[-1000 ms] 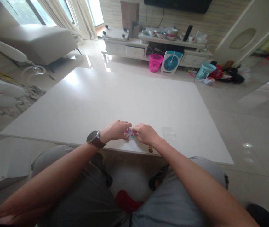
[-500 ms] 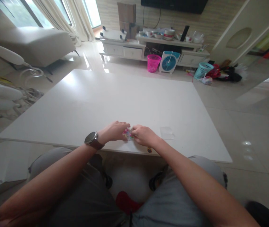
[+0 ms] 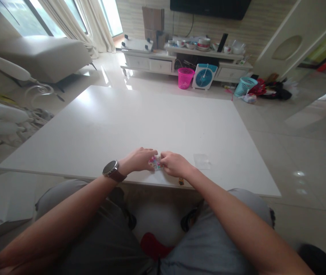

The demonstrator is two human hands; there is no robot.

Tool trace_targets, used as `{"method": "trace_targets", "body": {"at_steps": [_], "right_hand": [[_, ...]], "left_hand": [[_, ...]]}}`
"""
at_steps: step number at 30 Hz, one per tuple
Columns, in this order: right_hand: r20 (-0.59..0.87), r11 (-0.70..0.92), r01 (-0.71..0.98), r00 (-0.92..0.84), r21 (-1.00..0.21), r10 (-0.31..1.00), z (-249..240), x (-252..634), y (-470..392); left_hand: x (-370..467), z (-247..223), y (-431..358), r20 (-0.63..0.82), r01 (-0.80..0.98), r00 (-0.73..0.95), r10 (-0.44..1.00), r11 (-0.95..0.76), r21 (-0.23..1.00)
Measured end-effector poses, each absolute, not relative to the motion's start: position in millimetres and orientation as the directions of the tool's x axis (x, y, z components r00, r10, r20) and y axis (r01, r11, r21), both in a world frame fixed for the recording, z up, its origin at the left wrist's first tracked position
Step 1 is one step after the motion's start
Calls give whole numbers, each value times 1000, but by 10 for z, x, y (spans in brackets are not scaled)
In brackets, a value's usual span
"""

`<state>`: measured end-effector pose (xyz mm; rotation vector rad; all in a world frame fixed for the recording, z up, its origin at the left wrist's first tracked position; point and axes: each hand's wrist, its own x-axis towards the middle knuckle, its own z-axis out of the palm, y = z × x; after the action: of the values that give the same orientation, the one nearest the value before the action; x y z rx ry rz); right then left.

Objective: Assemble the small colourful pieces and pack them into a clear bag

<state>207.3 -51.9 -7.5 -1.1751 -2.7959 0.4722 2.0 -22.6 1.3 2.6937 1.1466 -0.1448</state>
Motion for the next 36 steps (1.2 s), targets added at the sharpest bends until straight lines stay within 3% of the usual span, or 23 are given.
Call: {"method": "trace_targets", "body": {"at_steps": [11,16,19,23,26,32,36], "right_hand": [[-126,467,870,-487,-156,864,-73,2145,-476],[-187,431,882,-464,-193,866,-125,2175,-468],[-113,415,877,-450,-242,886,-88,2169,-455],[33,483,782,-513,-393,858,-35,2127,-448],[48,566,683,-618,-461,785,-52,2086,-461],[24,616,706,-651,-350,759,-91,2081,-479],[4,630,699,-669,-339,744,-70,2102,-485]], "left_hand": [[31,42,-227,-193,725,688,699,-671,155],[24,47,-233,-194,728,686,702,-667,160],[25,52,-236,-190,724,689,699,-671,157],[31,58,-233,-191,720,693,695,-675,159],[36,56,-230,-188,719,695,694,-676,161],[31,29,-222,-173,718,696,697,-681,147],[25,11,-215,-176,716,698,694,-683,148]]}}
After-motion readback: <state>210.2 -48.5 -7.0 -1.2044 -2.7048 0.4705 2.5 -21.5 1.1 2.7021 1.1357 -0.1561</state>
